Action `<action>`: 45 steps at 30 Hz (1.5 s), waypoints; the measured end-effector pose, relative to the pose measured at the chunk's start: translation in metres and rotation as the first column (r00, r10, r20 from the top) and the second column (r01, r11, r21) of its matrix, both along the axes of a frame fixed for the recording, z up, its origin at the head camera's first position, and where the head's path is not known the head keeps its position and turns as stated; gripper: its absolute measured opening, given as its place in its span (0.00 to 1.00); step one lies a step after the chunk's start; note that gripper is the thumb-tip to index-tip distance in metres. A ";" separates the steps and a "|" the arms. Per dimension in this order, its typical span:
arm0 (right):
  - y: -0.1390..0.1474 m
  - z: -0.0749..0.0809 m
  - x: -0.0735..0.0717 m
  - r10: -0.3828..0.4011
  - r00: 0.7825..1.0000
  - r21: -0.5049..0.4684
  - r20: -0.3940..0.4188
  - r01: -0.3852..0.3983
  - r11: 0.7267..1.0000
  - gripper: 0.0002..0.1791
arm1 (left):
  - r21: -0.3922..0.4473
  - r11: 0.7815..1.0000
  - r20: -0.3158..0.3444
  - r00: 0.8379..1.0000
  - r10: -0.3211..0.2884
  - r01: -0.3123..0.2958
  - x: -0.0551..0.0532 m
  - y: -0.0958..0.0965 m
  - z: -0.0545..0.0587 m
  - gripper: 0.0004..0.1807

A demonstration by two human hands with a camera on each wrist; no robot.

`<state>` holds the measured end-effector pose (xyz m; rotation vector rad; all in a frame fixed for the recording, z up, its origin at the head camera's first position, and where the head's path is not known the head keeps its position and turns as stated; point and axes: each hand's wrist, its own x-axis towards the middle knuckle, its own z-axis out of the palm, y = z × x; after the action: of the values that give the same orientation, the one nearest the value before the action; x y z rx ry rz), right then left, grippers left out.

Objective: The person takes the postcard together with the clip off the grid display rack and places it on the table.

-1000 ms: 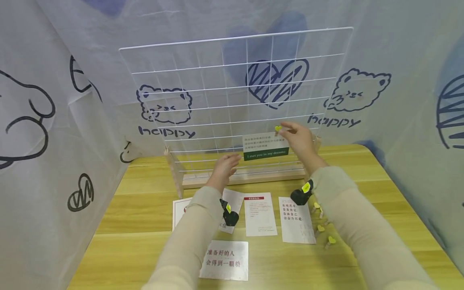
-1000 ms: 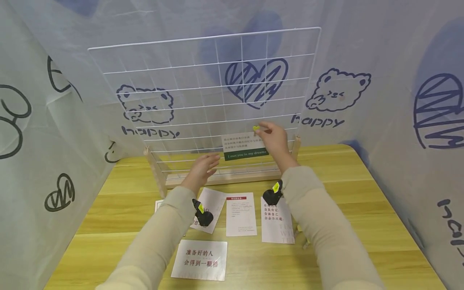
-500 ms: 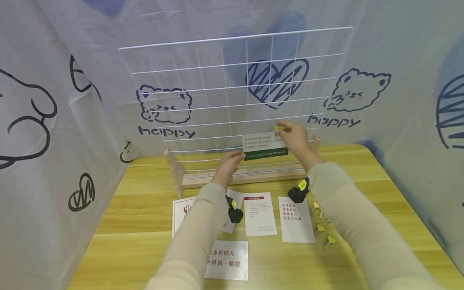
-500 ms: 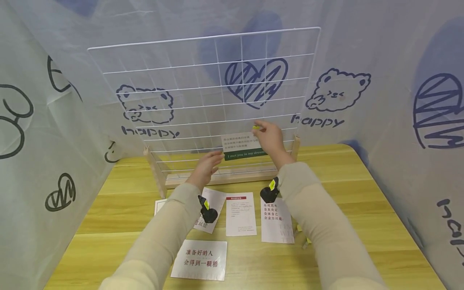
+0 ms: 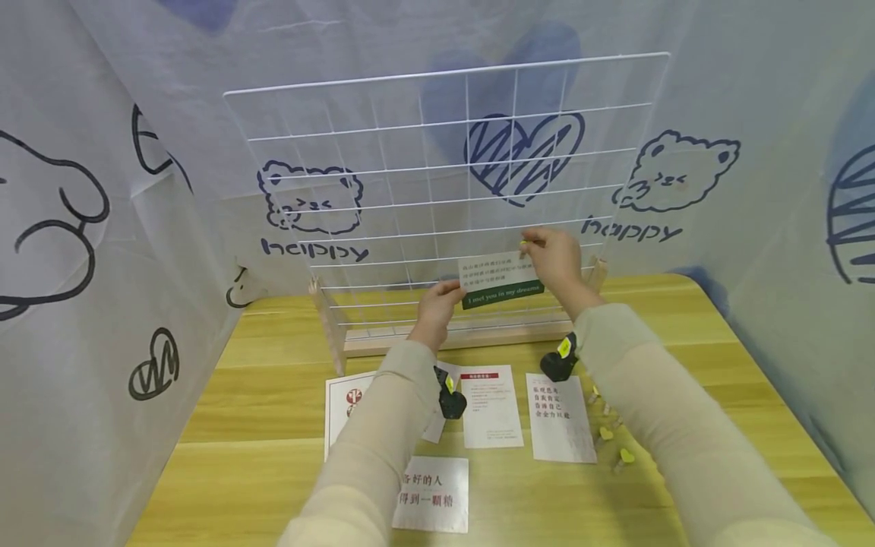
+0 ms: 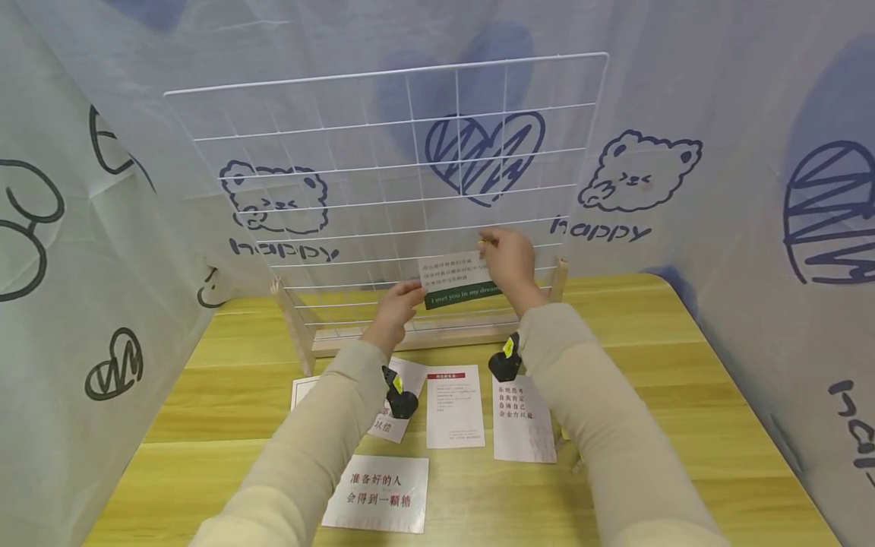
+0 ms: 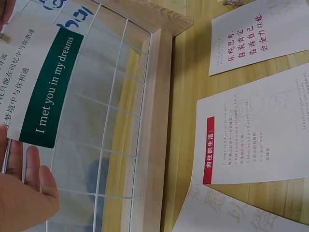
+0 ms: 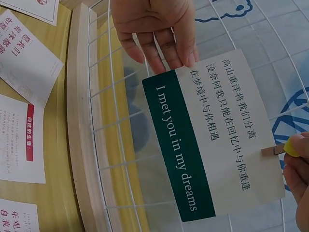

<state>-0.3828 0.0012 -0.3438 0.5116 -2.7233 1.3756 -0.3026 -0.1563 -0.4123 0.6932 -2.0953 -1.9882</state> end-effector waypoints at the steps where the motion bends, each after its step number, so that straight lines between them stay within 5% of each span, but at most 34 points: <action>1: 0.000 -0.001 -0.001 -0.003 1.000 -0.007 -0.006 0.003 1.000 0.14 | 0.003 1.000 -0.007 1.000 0.011 -0.011 0.000 0.000 -0.001 0.16; 12: 0.000 -0.006 -0.004 -0.006 0.996 -0.073 -0.091 -0.001 0.997 0.10 | 0.109 0.990 -0.041 0.995 0.095 -0.090 -0.006 0.003 -0.004 0.11; 29: -0.002 -0.014 0.000 -0.090 0.956 -0.199 -0.281 0.034 0.979 0.06 | 0.159 0.984 -0.036 0.995 0.092 -0.085 0.003 0.001 -0.006 0.09; 39: -0.005 -0.013 0.001 -0.186 0.942 -0.303 -0.279 0.098 0.948 0.07 | 0.206 0.975 -0.041 0.995 0.092 -0.081 0.008 0.000 -0.005 0.10; 45: 0.002 -0.006 0.003 -0.193 0.940 -0.251 -0.281 0.122 0.960 0.05 | 0.236 0.969 -0.055 0.994 0.092 -0.076 0.009 0.003 -0.007 0.11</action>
<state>-0.3794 0.0027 -0.3498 0.4334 -2.2738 1.4142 -0.2932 -0.1533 -0.4189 0.7308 -1.7819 -2.1994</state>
